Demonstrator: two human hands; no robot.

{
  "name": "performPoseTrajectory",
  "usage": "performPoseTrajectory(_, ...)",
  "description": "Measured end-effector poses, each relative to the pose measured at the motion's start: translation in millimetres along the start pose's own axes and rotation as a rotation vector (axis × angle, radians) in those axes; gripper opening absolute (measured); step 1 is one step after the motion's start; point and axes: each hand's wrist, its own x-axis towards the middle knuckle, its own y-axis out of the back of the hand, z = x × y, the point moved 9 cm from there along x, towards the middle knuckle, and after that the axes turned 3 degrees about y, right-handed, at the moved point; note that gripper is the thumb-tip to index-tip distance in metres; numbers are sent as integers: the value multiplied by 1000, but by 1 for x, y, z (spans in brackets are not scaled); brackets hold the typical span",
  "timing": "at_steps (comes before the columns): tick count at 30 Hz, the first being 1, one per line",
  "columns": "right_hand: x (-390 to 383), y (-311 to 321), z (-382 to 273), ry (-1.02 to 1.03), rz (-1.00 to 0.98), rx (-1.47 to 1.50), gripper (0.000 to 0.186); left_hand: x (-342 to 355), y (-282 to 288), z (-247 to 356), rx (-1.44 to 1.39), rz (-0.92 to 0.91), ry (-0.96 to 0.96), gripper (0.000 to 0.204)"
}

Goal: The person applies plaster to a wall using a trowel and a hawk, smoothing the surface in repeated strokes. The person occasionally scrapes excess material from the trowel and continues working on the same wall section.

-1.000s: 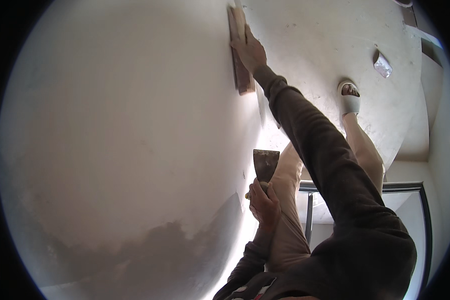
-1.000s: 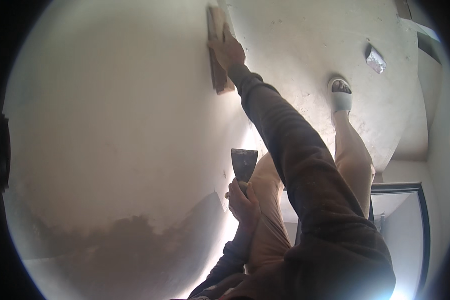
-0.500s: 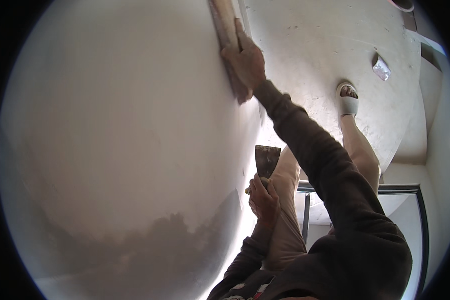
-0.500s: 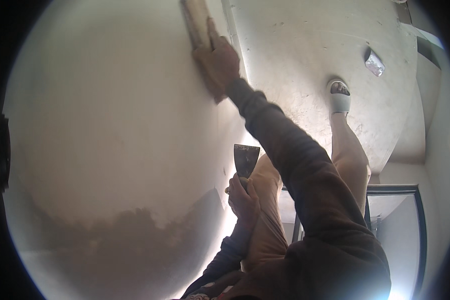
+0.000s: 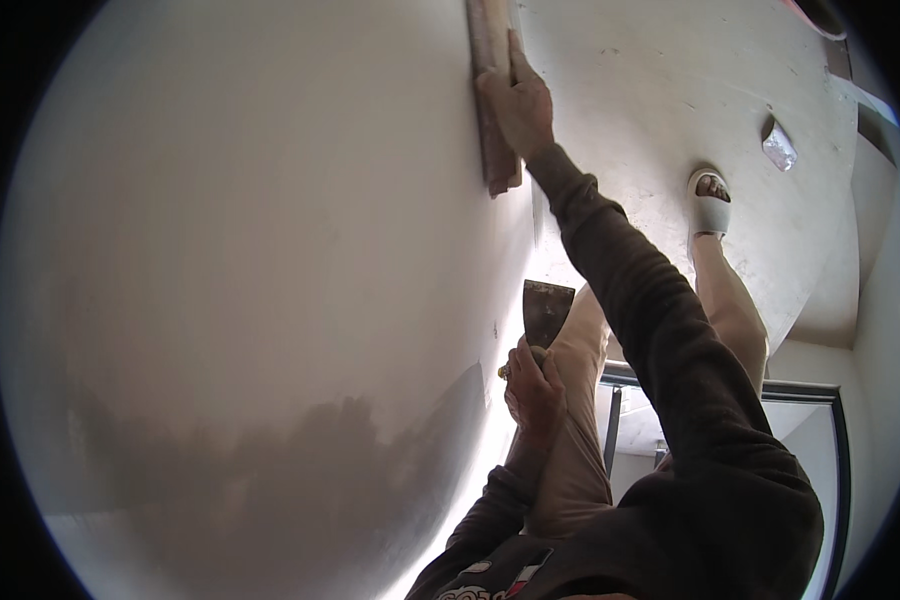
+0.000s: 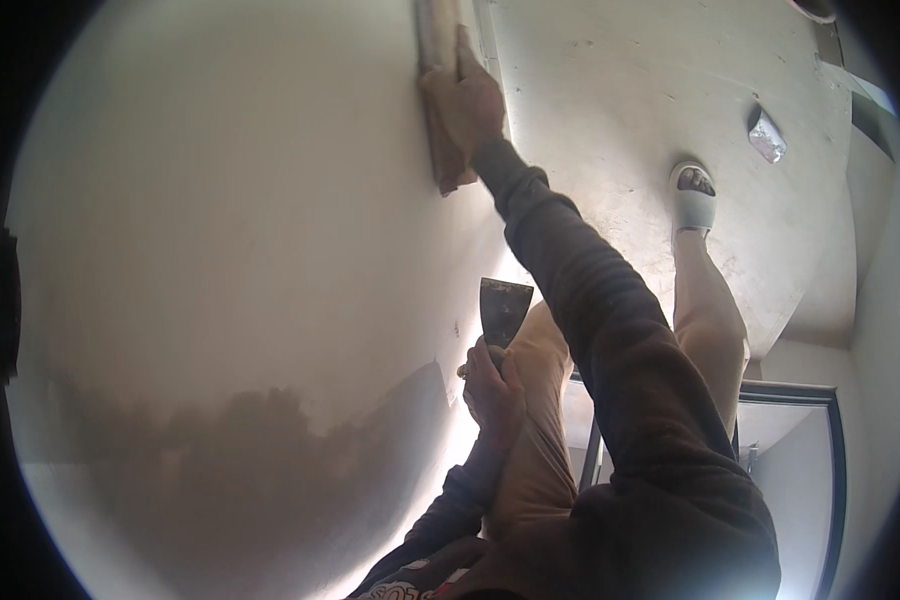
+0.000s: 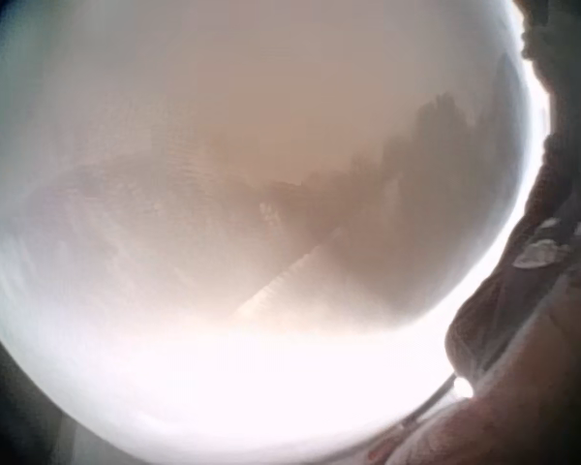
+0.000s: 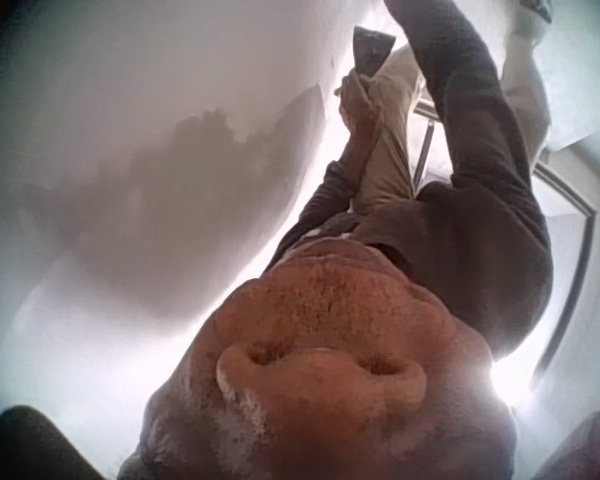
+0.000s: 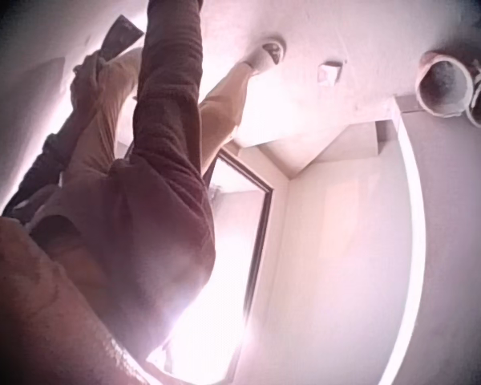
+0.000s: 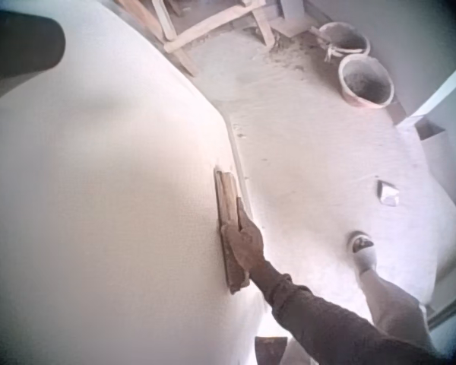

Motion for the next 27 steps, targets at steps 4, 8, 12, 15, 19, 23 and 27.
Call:
performPoseTrajectory(4,-50,-9,22,-160,-22,-203,89,-2,0,-7,5,26,-51,46)
performPoseTrajectory(8,-148,-29,-103,206,-62,-217,94,-8,5,-4,32,22,-52,45)
performPoseTrajectory(12,-144,-34,-197,484,-73,-134,98,-16,-14,-23,12,-99,-59,43)
performPoseTrajectory(15,-89,-22,-176,549,43,-339,94,-16,5,12,-1,-44,-56,43)
performPoseTrajectory(19,-93,-11,-86,59,-8,-235,91,-14,-1,10,6,-63,-36,45)
performPoseTrajectory(23,-188,-32,-154,468,-35,-133,95,-34,-28,-42,-190,-65,-150,45)
performPoseTrajectory(27,-99,-33,-203,541,10,-288,88,-21,-9,-4,5,-47,-31,49)
